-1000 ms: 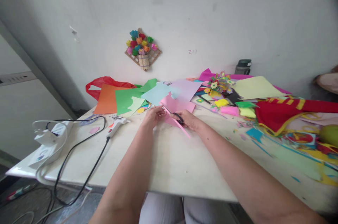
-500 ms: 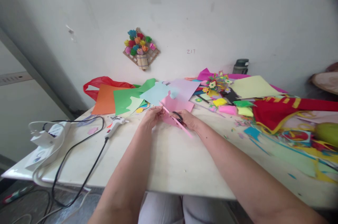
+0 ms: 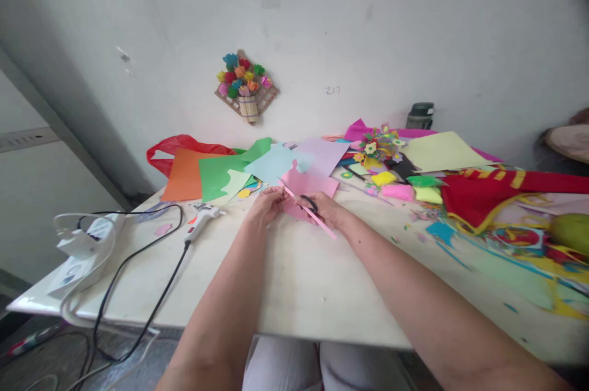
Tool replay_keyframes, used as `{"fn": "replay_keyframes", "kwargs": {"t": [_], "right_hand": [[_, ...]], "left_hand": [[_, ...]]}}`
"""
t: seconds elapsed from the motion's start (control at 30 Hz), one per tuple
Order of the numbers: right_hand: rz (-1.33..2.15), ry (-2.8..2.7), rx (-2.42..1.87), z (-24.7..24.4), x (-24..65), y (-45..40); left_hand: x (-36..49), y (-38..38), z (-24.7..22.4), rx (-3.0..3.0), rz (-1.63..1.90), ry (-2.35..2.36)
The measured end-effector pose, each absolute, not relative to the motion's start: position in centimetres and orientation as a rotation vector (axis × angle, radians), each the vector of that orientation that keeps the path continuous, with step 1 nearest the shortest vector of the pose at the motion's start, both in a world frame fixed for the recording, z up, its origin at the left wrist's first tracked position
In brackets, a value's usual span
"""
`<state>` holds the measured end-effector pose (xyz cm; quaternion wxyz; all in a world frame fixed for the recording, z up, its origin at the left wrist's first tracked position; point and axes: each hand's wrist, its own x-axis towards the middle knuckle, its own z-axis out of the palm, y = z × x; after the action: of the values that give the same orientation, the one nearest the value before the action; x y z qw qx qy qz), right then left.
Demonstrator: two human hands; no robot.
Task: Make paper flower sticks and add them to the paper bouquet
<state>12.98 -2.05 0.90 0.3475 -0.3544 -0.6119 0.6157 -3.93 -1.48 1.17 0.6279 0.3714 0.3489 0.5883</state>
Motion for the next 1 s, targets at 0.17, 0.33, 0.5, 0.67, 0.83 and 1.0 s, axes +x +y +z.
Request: {"fn": "replay_keyframes", "kwargs": {"t": [0.17,0.33,0.5,0.67,0.83,1.0], "right_hand": [[1.568,-1.619,-0.873,0.5,12.82,-1.84],[1.544,-1.603,-0.843,0.81,12.86,-1.98],[1.554,-1.592,-0.854,0.87,12.83,-2.15],[1.567,-1.581,-0.905,0.98,12.94,-2.22],[1.604,-1.575,-0.913,1.02,13.17,-2.08],[1.604,-1.59,-0.914,0.67,13.2,-1.78]], "left_hand": [[-3.92,-1.72,1.24,0.809,1.368,0.819],[-3.93,-1.5,1.16,0.796,1.376,0.823],[-4.05,-1.29,1.01,0.768,1.416,0.818],[-4.22,-1.35,1.0,0.792,1.405,0.818],[-4.2,-1.39,0.85,0.895,1.373,0.793],[-4.24,-1.58,0.87,0.944,1.358,0.783]]}}
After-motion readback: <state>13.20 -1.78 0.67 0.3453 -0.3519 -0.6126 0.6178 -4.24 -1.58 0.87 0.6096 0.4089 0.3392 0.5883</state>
